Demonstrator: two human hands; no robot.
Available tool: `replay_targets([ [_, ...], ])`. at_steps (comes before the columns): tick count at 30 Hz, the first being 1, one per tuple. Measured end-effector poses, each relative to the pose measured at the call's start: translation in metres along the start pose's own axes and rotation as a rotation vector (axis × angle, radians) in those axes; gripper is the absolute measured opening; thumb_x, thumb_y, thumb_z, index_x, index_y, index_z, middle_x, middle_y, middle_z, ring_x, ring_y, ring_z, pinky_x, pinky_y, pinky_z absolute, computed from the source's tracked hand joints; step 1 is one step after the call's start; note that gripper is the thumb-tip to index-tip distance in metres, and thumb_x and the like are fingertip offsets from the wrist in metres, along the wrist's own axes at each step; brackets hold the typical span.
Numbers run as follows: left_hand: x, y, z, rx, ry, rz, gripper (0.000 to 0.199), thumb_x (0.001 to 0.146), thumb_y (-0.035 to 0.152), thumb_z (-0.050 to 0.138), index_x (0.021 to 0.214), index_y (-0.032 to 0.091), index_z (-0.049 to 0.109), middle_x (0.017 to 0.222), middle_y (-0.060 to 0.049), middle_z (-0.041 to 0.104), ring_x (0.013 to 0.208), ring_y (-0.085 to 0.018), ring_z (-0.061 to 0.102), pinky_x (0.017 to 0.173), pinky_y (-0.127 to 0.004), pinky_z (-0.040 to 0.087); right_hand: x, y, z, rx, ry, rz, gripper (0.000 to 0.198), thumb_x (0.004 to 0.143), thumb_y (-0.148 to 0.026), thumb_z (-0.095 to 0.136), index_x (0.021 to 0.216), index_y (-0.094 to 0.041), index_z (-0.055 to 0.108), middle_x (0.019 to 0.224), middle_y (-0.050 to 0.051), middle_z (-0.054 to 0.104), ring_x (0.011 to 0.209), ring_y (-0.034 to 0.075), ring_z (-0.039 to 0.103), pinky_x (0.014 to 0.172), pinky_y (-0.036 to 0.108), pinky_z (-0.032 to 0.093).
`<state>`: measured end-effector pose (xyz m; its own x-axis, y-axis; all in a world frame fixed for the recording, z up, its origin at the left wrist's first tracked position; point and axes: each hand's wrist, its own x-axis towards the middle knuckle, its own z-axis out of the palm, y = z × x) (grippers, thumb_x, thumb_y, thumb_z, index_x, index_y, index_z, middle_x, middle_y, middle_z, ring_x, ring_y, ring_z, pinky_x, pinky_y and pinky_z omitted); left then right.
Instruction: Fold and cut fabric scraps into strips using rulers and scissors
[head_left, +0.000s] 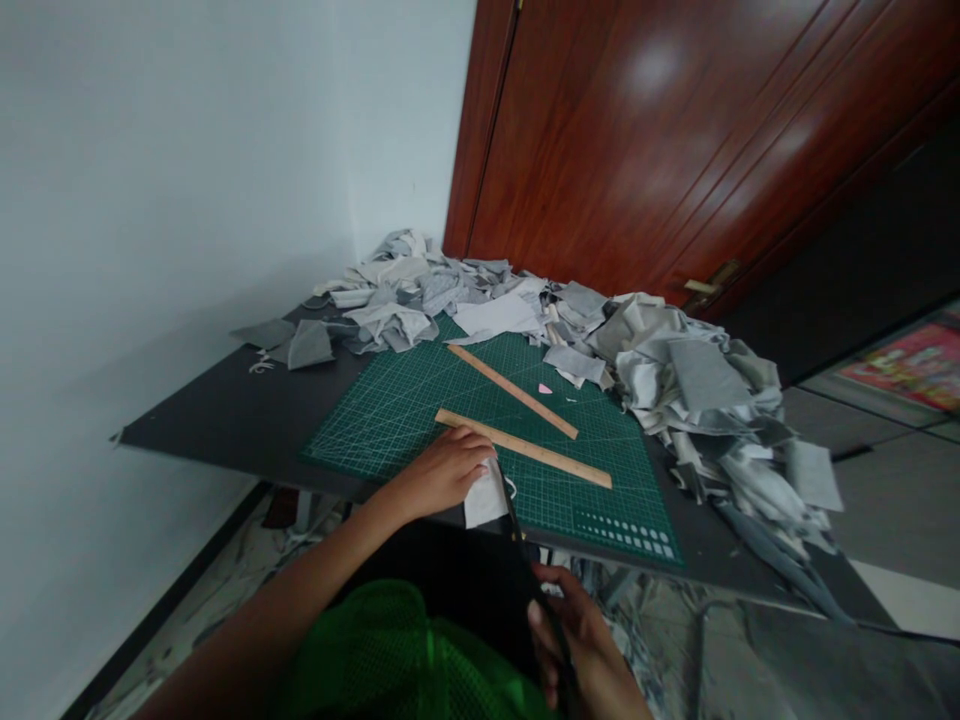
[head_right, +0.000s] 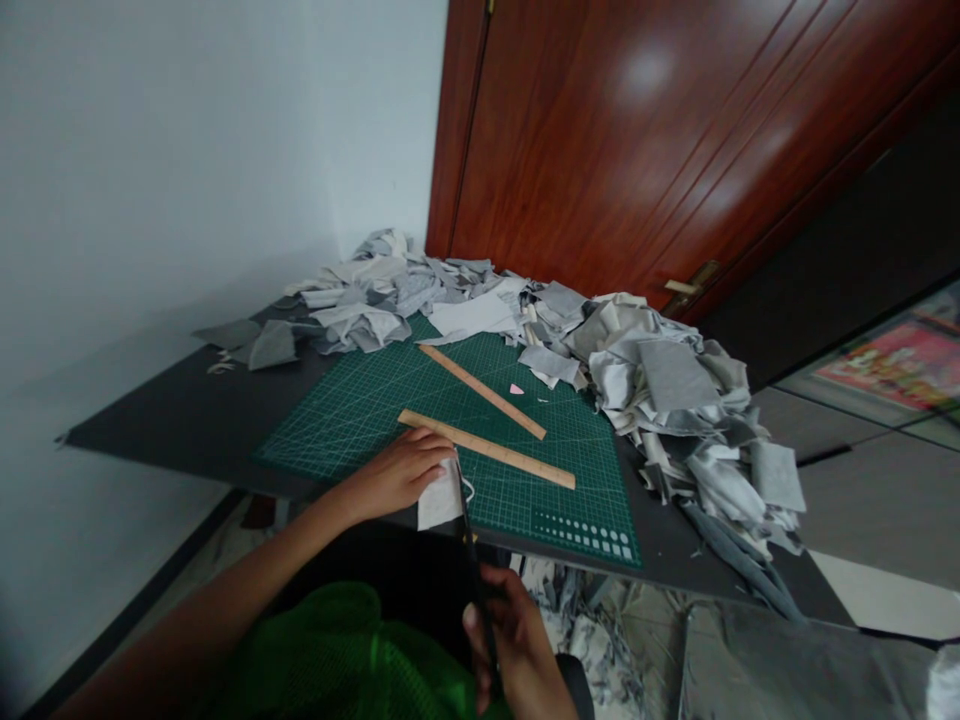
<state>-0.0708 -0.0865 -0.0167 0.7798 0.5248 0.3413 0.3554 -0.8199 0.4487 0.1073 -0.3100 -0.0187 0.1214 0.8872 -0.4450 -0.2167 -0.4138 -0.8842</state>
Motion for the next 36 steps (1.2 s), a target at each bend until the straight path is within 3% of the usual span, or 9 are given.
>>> replay_targets([
  [5, -0.001, -0.001, 0.002, -0.003, 0.009, 0.001, 0.025, 0.101, 0.015, 0.050, 0.120, 0.021, 0.065, 0.123, -0.005, 0.068, 0.119, -0.025, 0.054, 0.109, -0.043, 0.042, 0.001, -0.002, 0.005, 0.024, 0.058, -0.030, 0.074, 0.071, -0.065, 0.086, 0.123, -0.019, 0.057, 0.063, -0.010, 0.054, 0.041, 0.005, 0.043, 0.038, 0.019, 0.047],
  [22, 0.000, 0.000, 0.003, 0.081, -0.002, 0.008, 0.031, 0.097, 0.007, 0.051, 0.121, 0.019, 0.066, 0.126, -0.006, 0.067, 0.120, -0.025, 0.055, 0.109, -0.041, 0.042, -0.004, -0.003, 0.008, 0.014, 0.073, -0.009, 0.077, 0.071, -0.068, 0.085, 0.125, -0.019, 0.059, 0.060, -0.010, 0.054, 0.038, 0.004, 0.038, 0.034, 0.015, 0.040],
  [29, -0.001, 0.003, 0.003, 0.085, 0.010, -0.015, 0.026, 0.098, 0.011, 0.053, 0.120, 0.018, 0.066, 0.121, -0.008, 0.064, 0.120, -0.025, 0.053, 0.110, -0.041, 0.043, -0.005, 0.000, 0.008, 0.000, 0.069, -0.010, 0.078, 0.072, -0.069, 0.083, 0.128, -0.019, 0.059, 0.056, -0.012, 0.045, 0.038, 0.004, 0.036, 0.033, 0.014, 0.036],
  [36, -0.002, 0.003, 0.004, 0.074, 0.037, -0.022, 0.027, 0.098, 0.011, 0.053, 0.119, 0.018, 0.067, 0.119, -0.009, 0.062, 0.120, -0.025, 0.052, 0.108, -0.042, 0.045, -0.008, 0.000, 0.011, 0.000, 0.101, -0.012, 0.078, 0.072, -0.070, 0.082, 0.129, -0.021, 0.059, 0.060, -0.009, 0.053, 0.040, 0.004, 0.036, 0.034, 0.014, 0.033],
])
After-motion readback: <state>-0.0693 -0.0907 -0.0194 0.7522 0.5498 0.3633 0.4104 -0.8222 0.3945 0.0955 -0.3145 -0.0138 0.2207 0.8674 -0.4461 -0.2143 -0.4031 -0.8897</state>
